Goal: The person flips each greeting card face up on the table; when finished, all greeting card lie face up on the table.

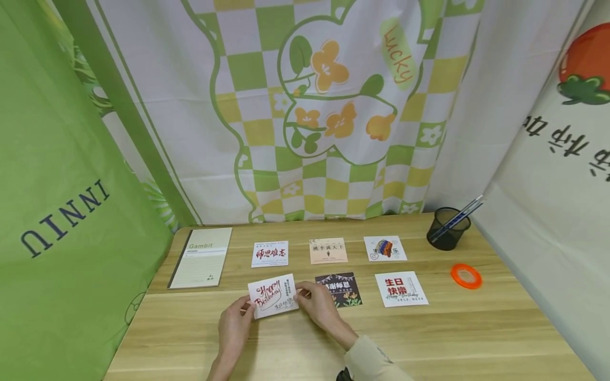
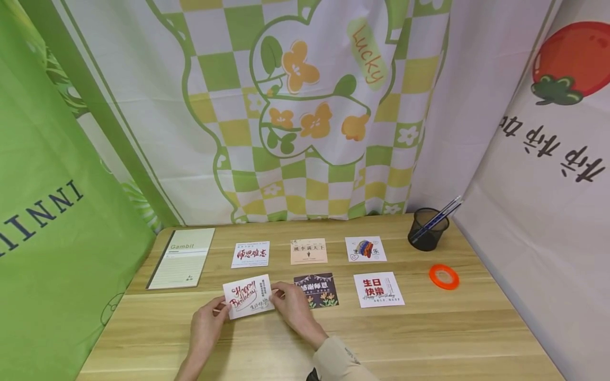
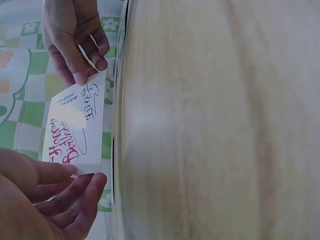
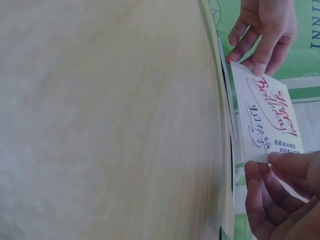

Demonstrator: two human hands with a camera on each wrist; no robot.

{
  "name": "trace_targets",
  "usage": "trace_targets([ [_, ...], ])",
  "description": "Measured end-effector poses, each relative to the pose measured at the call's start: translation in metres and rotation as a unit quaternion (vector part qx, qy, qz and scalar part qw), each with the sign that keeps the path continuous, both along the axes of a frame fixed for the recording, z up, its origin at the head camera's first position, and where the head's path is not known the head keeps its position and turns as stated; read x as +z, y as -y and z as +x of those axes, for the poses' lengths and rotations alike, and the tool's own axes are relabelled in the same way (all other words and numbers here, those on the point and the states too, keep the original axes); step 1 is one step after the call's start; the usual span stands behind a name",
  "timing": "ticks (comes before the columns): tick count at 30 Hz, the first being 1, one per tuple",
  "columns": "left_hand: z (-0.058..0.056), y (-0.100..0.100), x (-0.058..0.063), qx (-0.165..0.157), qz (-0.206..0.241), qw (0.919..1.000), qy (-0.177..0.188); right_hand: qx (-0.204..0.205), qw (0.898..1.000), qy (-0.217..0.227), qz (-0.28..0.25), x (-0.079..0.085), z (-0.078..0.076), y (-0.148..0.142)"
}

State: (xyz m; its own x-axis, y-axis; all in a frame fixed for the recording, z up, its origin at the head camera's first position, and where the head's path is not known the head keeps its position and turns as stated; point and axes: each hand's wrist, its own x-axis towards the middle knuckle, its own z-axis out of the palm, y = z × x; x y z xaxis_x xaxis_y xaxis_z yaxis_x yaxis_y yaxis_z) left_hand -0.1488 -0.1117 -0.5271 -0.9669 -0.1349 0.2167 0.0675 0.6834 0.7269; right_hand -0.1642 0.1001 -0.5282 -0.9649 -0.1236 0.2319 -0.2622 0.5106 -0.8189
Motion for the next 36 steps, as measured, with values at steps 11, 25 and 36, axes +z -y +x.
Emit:
trace_targets([
  [11,0.001,-0.0003,-0.0003,-0.01,-0.007,0.9995,0.028,0.0,1.0,0.019,-0.001,-0.0002,0.0023,0.001],
  [25,-0.0001,-0.0048,0.003,0.01,0.016,0.9997,0.016,-0.009,1.0,0.027,0.003,-0.0001,0.0026,0.0037],
  [36,-0.0029,-0.0035,0.0036,0.016,0.019,0.9996,0.014,-0.025,0.999,0.032,-0.01,-0.0013,0.0011,0.007],
])
